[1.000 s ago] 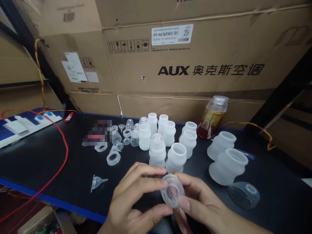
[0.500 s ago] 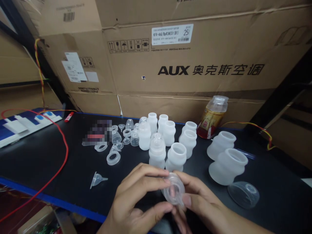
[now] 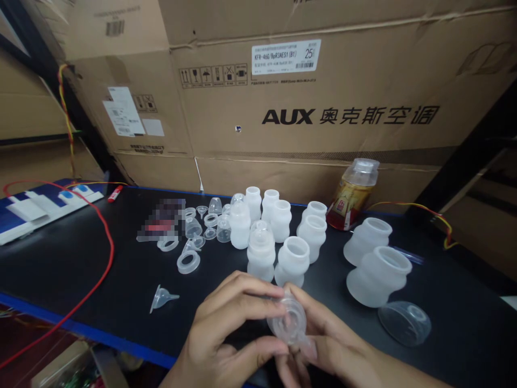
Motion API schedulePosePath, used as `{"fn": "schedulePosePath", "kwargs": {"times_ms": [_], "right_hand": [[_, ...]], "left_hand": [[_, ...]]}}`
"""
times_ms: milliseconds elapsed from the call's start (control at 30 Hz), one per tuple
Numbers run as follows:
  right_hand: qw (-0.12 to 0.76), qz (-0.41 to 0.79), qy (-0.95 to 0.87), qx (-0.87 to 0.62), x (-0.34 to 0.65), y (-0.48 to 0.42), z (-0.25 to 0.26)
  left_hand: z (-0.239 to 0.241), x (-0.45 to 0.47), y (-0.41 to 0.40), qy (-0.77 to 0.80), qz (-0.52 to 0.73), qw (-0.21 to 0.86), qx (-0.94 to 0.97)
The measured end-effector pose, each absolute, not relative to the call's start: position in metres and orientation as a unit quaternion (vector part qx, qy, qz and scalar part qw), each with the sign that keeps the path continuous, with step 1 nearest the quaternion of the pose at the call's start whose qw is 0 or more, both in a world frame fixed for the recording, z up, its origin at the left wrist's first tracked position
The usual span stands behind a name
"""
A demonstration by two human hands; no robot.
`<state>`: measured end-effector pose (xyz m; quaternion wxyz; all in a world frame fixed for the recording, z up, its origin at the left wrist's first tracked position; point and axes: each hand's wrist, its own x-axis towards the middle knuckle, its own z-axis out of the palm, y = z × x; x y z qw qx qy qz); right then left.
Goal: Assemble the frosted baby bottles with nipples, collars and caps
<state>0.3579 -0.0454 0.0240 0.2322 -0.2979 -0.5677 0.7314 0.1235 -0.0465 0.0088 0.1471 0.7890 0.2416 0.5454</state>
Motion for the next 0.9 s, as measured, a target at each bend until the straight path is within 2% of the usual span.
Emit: {"fn": "schedulePosePath", "kwargs": {"times_ms": [267,500,900], "right_hand": [[0.220,0.744,-0.561,-0.288,0.359,-0.045,0.019],[0.202,0.760,-0.548,-0.283,0.358,-0.045,0.016],[0.213,0.708,-0.605,-0.296,0.357,-0.043,0.014]], "left_hand": [[0.008,0.122,-0.040,0.234,0.529,0.101,0.809],[0.009,0.122,-0.041,0.231,0.516,0.104,0.818],[0.008,0.121,-0.040,0.220,0.505,0.096,0.829]]}}
